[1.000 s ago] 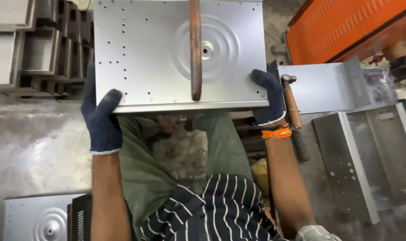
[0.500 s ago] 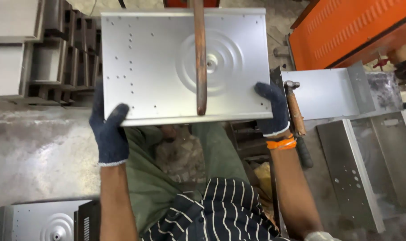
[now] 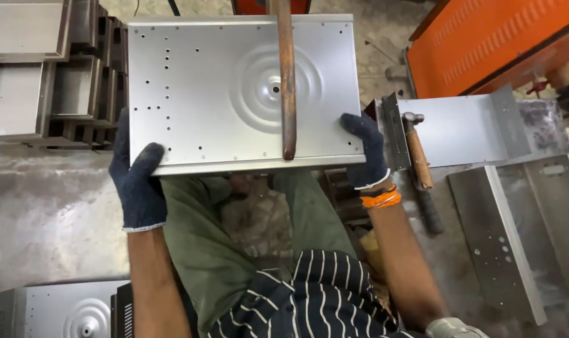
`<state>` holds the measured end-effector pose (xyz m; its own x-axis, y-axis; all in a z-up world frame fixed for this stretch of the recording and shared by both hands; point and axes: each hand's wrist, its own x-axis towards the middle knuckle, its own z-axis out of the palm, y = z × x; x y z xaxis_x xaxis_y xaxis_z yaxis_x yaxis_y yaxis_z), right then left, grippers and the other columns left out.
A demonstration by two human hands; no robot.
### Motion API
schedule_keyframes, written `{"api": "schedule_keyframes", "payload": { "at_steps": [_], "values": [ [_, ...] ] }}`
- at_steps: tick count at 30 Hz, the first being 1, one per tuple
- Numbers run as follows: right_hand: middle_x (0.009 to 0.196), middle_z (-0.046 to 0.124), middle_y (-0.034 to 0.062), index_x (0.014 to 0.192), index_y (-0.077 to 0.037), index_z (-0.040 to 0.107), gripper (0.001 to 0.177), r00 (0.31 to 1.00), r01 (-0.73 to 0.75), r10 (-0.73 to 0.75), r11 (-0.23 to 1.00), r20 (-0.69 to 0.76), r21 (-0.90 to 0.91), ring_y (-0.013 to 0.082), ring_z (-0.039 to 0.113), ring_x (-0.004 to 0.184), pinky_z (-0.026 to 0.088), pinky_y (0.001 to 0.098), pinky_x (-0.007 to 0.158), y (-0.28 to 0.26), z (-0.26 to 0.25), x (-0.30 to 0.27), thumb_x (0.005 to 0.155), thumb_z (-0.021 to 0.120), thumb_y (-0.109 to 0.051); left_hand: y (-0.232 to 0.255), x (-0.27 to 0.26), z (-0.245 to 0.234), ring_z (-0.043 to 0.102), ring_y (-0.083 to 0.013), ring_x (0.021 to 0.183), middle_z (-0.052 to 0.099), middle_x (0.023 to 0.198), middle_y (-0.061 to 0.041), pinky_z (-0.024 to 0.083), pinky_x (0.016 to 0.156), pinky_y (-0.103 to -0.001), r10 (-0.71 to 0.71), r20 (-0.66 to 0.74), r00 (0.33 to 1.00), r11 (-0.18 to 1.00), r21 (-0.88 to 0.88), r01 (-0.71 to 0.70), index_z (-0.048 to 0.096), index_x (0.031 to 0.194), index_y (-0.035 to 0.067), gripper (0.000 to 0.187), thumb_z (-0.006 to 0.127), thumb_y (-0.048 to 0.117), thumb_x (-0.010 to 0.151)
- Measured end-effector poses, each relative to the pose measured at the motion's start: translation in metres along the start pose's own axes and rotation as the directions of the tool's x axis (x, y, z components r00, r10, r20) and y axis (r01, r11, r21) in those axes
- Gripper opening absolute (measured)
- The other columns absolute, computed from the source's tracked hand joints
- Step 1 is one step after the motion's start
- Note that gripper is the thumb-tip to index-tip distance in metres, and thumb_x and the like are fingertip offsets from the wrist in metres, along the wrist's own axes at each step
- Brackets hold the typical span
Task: Spot welding sheet metal components to assemble a small industrial enclosure.
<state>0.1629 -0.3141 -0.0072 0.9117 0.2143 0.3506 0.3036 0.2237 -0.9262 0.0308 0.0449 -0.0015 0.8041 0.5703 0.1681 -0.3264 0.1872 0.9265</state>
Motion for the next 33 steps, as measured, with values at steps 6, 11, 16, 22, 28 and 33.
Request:
{"api": "schedule_keyframes", "payload": {
  "at_steps": [6, 11, 16, 22, 28, 33],
  "values": [
    [0.113, 0.072, 0.0123, 0.13, 0.002, 0.063, 0.045, 0.871, -0.46, 0.487, 0.767, 0.061, 0.447, 0.0234, 0.071, 0.101, 0.056, 0.0375, 0.093, -0.023, 0.019, 0.006, 0.09, 0.062, -0.02, 0.003, 0.003, -0.003, 0.058, -0.0252, 0.14, 0.057, 0.154, -0.013, 0.045, 0.122, -0.038, -0.018, -0.027, 0.999, 0.999, -0.045, 0.016, 0.049, 0.155, 0.002, 0.078, 0.067, 0.001, 0.079],
    [0.114, 0.072, 0.0113, 0.13, 0.0, 0.063, 0.045, 0.859, -0.479, 0.509, 0.753, 0.063, 0.45, 0.0233, 0.071, 0.102, 0.057, 0.0367, 0.093, -0.022, 0.023, 0.014, 0.088, 0.062, -0.018, 0.003, 0.01, -0.005, 0.059, -0.0261, 0.138, 0.06, 0.152, -0.015, 0.046, 0.12, -0.038, -0.017, -0.029, 0.999, 1.0, -0.013, 0.017, 0.051, 0.155, 0.0, 0.076, 0.067, 0.001, 0.081],
    [0.115, 0.069, 0.0125, 0.133, 0.002, 0.061, 0.047, 0.874, -0.444, 0.482, 0.743, 0.06, 0.501, 0.0245, 0.068, 0.103, 0.057, 0.0378, 0.093, 0.004, 0.034, 0.006, 0.091, 0.065, -0.017, 0.011, 0.014, -0.023, 0.059, -0.0264, 0.137, 0.059, 0.152, -0.014, 0.048, 0.118, -0.038, 0.002, -0.026, 1.0, 1.0, -0.024, -0.003, 0.049, 0.156, 0.0, 0.074, 0.066, 0.0, 0.084],
    [0.118, 0.071, 0.0133, 0.137, 0.002, 0.058, 0.057, 0.891, -0.431, 0.445, 0.763, 0.092, 0.482, 0.0245, 0.07, 0.104, 0.058, 0.0372, 0.093, -0.002, 0.058, 0.011, 0.085, 0.066, -0.019, 0.009, 0.017, -0.049, 0.058, -0.0271, 0.14, 0.058, 0.154, -0.017, 0.048, 0.121, -0.038, 0.019, -0.006, 1.0, 0.999, -0.036, -0.019, 0.047, 0.157, -0.002, 0.072, 0.064, -0.001, 0.087],
    [0.12, 0.07, 0.0119, 0.139, 0.002, 0.057, 0.058, 0.889, -0.439, 0.441, 0.742, 0.124, 0.506, 0.0229, 0.069, 0.104, 0.057, 0.0364, 0.093, 0.008, 0.063, 0.006, 0.084, 0.063, -0.018, 0.008, 0.019, -0.061, 0.058, -0.0266, 0.141, 0.057, 0.154, -0.018, 0.048, 0.121, -0.038, 0.027, 0.009, 1.0, 0.998, -0.052, -0.026, 0.046, 0.158, -0.003, 0.073, 0.065, -0.001, 0.087],
    [0.119, 0.069, 0.0125, 0.138, 0.006, 0.059, 0.052, 0.902, -0.425, 0.41, 0.796, 0.133, 0.432, 0.0222, 0.067, 0.103, 0.056, 0.0358, 0.092, 0.007, 0.058, 0.005, 0.092, 0.062, -0.017, 0.002, 0.013, -0.064, 0.059, -0.0273, 0.134, 0.06, 0.149, -0.017, 0.049, 0.114, -0.038, -0.014, -0.047, 0.999, 0.998, -0.059, 0.011, 0.047, 0.156, -0.002, 0.072, 0.065, -0.001, 0.086]
  ]
}}
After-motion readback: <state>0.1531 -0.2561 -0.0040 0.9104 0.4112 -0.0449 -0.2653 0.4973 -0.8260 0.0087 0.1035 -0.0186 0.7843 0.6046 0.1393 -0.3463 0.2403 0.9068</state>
